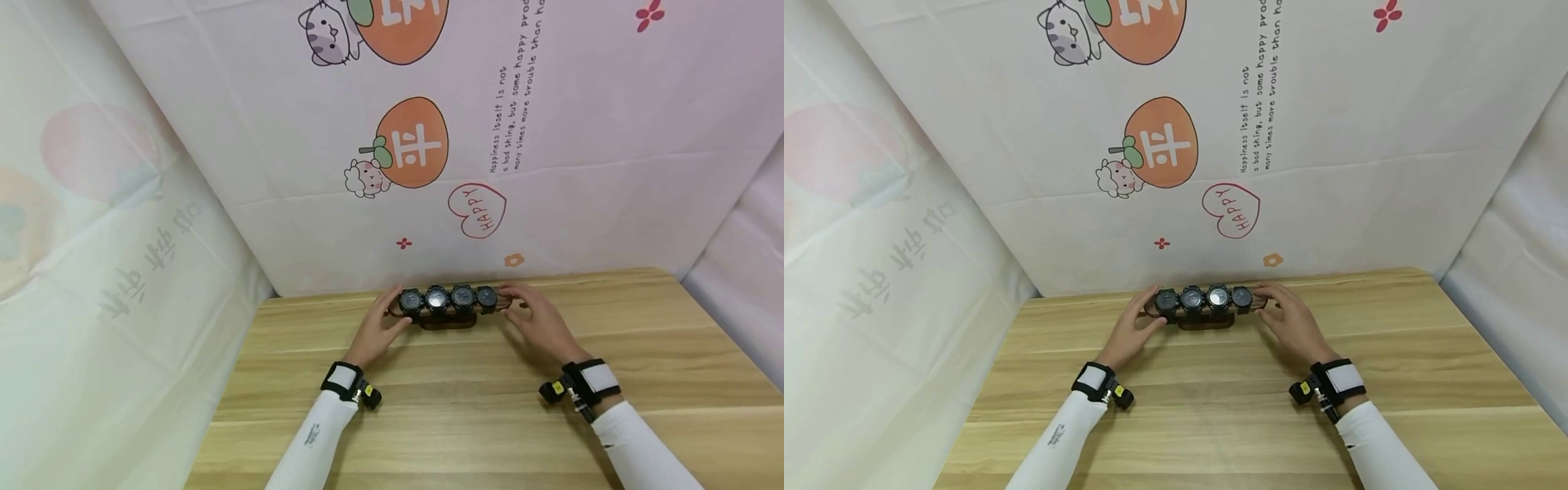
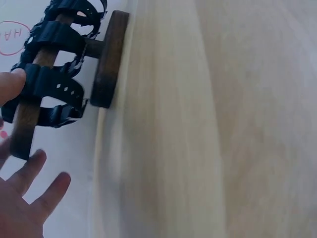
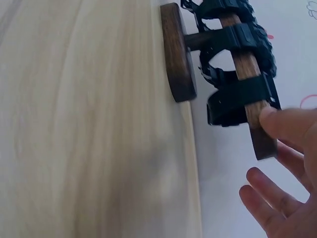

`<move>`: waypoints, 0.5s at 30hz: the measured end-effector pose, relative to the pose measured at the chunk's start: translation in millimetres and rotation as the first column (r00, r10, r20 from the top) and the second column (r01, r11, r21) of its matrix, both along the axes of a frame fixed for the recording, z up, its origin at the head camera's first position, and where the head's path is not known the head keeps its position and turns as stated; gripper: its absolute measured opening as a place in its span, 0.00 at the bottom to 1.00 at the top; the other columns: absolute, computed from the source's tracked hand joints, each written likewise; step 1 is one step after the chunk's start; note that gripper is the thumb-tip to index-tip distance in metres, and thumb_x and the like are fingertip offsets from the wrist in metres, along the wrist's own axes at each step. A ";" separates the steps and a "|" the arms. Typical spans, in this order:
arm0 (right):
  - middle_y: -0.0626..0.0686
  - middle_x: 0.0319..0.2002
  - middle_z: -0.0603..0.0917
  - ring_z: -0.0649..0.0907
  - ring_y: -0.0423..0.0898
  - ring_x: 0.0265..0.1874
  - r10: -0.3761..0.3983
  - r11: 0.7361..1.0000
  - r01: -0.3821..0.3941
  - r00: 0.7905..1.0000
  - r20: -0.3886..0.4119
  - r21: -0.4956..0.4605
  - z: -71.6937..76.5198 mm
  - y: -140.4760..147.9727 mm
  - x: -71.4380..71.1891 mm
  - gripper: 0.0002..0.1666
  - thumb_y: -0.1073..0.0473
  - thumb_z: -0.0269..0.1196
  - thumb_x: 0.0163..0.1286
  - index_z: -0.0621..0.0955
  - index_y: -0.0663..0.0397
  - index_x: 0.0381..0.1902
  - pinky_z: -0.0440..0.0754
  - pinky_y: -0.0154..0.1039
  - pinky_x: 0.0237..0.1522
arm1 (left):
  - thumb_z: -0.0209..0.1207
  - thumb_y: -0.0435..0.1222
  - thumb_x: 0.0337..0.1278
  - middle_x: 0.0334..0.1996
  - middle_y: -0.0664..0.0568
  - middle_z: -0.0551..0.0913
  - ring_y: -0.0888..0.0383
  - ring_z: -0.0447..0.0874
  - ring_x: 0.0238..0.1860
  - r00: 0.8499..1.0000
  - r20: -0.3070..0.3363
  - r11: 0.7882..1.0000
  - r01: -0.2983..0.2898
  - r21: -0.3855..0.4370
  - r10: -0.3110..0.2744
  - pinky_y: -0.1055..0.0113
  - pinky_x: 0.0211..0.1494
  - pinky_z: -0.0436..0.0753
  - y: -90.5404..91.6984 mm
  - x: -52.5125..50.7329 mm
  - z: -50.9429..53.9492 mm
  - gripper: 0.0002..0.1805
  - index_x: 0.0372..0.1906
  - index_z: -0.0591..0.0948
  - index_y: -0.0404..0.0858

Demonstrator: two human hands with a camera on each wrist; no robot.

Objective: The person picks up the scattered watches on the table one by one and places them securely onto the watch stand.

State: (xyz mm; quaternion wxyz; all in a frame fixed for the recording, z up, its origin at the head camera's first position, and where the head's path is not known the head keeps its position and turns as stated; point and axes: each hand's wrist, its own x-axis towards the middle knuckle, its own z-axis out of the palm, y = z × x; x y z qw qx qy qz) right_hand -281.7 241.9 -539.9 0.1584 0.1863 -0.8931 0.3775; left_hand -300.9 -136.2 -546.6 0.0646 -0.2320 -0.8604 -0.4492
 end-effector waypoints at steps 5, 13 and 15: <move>0.66 0.74 0.75 0.76 0.67 0.69 -0.002 0.999 0.002 1.000 -0.002 0.041 4.8 12.4 7.7 0.28 0.65 0.68 0.75 0.77 0.61 0.71 0.80 0.69 0.63 | 0.66 0.50 0.73 0.86 0.53 0.56 0.47 0.56 0.86 0.999 0.007 0.995 -0.032 -0.099 0.032 0.35 0.83 0.61 -14.0 10.5 12.5 0.44 0.86 0.57 0.60; 0.66 0.78 0.70 0.70 0.70 0.74 -0.050 0.993 0.049 0.999 0.009 0.111 23.4 53.2 16.2 0.37 0.53 0.70 0.75 0.72 0.59 0.76 0.71 0.74 0.69 | 0.68 0.45 0.70 0.85 0.47 0.58 0.40 0.58 0.84 0.958 -0.286 0.947 -0.089 -0.308 -0.003 0.31 0.82 0.61 -56.3 18.5 32.6 0.45 0.85 0.60 0.48; 0.65 0.79 0.69 0.69 0.71 0.75 -0.053 0.991 0.052 0.999 0.006 0.126 26.1 65.5 18.7 0.40 0.51 0.71 0.74 0.71 0.57 0.78 0.68 0.75 0.70 | 0.69 0.44 0.68 0.85 0.44 0.59 0.38 0.57 0.84 0.945 -0.326 0.937 -0.120 -0.328 0.007 0.28 0.80 0.62 -68.7 20.1 37.1 0.46 0.85 0.61 0.46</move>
